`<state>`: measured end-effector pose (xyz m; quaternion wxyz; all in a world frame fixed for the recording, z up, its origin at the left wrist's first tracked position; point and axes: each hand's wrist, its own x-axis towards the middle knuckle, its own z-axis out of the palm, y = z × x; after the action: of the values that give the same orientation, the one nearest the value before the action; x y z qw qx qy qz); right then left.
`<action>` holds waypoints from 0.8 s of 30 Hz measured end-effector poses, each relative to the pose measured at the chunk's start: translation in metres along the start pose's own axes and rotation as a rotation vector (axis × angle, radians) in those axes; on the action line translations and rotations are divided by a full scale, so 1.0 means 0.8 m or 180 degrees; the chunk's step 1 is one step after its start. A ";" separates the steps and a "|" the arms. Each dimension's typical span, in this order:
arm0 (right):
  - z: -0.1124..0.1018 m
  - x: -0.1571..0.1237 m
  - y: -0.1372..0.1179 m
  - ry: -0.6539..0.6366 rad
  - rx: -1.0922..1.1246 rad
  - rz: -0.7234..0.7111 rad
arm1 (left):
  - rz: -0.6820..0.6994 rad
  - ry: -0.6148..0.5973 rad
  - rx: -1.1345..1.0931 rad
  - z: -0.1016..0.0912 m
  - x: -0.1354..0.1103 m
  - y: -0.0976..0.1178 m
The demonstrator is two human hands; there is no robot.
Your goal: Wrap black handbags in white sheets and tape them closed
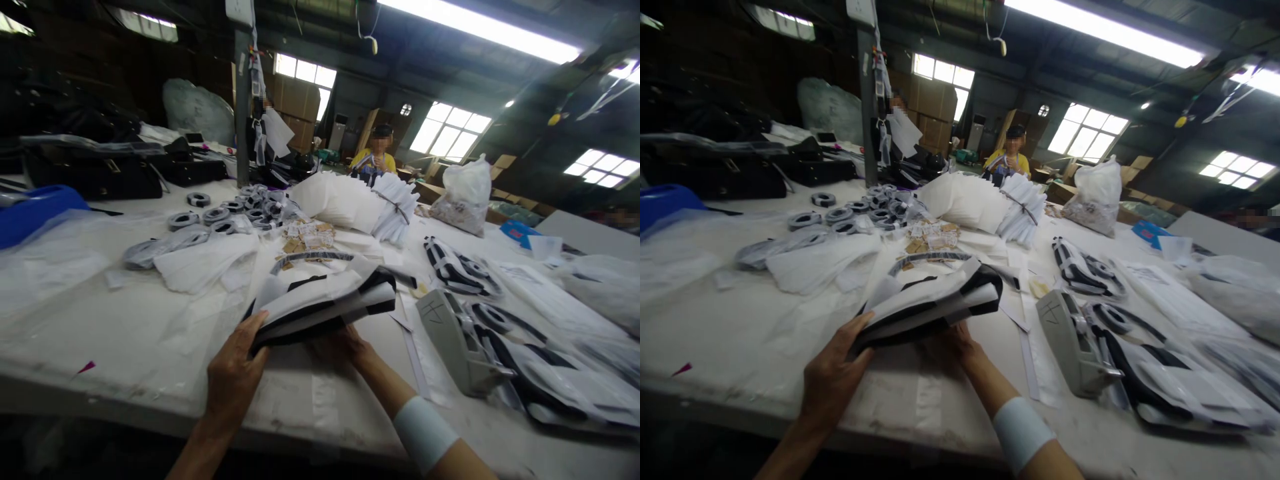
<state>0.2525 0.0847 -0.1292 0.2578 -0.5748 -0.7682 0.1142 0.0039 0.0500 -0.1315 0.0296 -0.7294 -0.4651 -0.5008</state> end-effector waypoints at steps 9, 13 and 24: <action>-0.016 -0.154 -0.034 -0.0184 -0.0742 -0.0609 | 0.0417 -0.0057 0.0233 0.001 0.013 0.020; -0.008 -0.164 -0.068 -0.0063 -0.0550 -0.1194 | 0.0808 -0.0230 0.0457 0.003 0.015 0.047; -0.145 -0.054 -0.088 0.0657 0.0559 -0.0215 | 0.1323 -0.0159 0.0526 0.010 0.000 0.054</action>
<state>0.2647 0.0081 -0.0095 0.3885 -0.5326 -0.7435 0.1125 0.0397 0.0293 -0.1174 0.1802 -0.8169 -0.3448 -0.4259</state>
